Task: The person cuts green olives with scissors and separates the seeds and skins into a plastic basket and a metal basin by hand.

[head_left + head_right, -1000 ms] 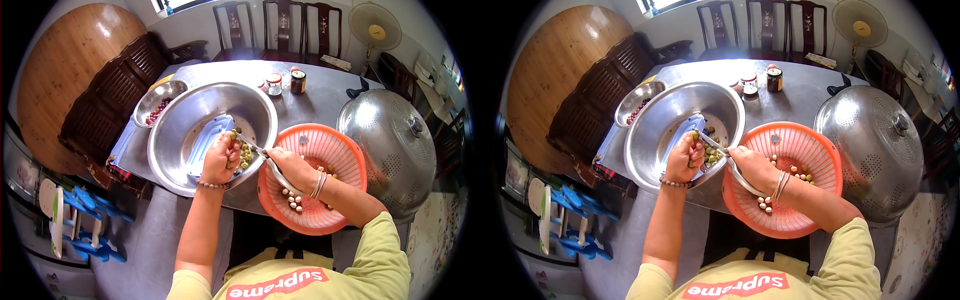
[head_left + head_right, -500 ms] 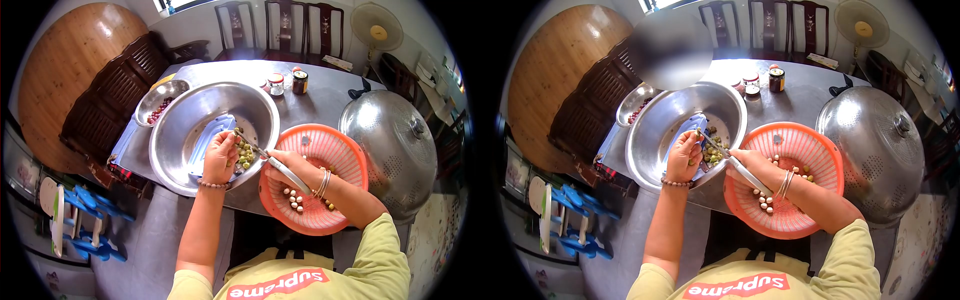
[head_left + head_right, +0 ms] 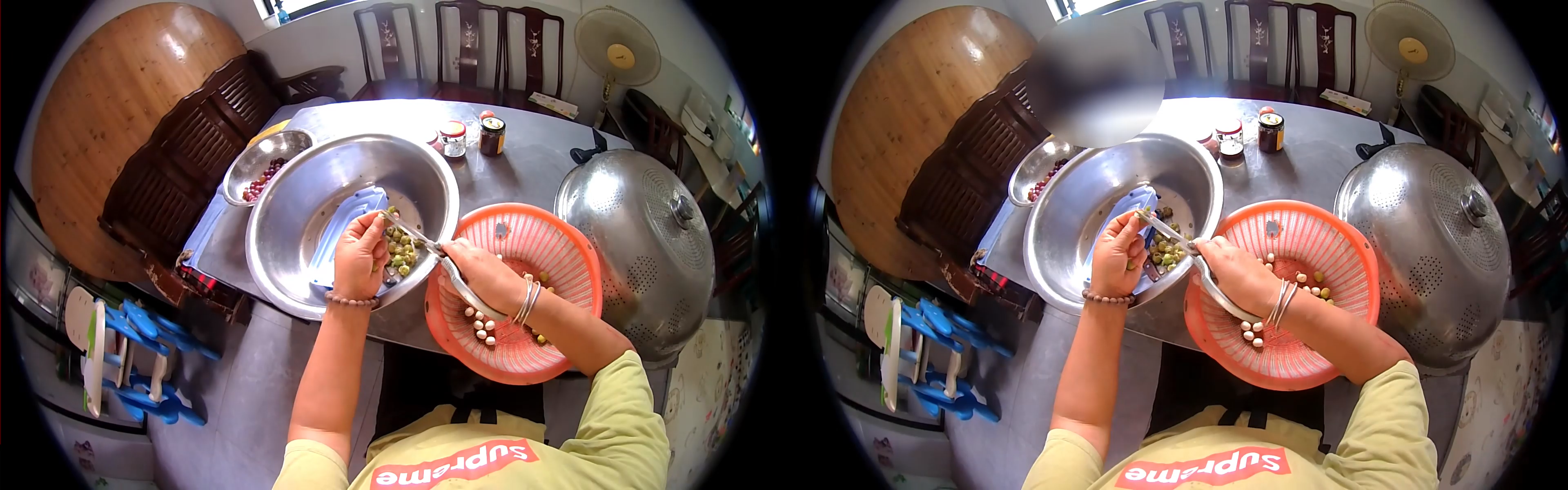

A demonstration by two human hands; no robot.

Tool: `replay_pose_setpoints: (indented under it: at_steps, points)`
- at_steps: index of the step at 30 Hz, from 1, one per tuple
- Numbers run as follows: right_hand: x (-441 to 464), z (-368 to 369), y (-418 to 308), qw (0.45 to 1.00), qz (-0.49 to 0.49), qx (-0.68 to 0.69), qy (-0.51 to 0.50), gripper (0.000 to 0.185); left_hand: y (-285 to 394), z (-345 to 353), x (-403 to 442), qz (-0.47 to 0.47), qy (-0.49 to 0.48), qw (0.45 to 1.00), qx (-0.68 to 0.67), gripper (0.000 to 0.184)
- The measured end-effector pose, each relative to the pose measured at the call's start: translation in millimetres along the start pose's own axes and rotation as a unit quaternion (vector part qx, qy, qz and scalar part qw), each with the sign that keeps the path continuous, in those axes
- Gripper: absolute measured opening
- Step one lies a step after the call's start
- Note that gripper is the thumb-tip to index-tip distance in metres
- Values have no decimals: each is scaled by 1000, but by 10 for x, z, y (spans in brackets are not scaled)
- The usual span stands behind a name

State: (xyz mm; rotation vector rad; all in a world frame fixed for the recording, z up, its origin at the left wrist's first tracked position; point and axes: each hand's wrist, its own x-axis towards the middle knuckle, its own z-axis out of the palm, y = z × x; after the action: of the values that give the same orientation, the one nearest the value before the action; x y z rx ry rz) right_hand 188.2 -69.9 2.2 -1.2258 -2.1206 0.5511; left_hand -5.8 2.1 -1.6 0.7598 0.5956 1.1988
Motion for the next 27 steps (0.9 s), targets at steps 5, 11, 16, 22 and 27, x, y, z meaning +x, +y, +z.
replay_pose_setpoints:
  at_steps: [5,11,16,22,27]
  points:
    - [-11,6,-22,999,4,-35,6,26,9,29,-5,7,18,1000,18,9]
    - [-11,3,-24,998,17,-56,-1,23,-17,33,-6,20,19,999,37,9]
    - [-17,-21,-47,998,41,-46,-13,20,-6,29,-17,23,0,999,43,9]
    - [-26,-26,-48,999,32,-12,-13,17,-1,61,-28,21,-7,998,50,11]
    - [10,-41,-46,996,72,37,-27,15,-9,58,-22,22,-17,998,58,12]
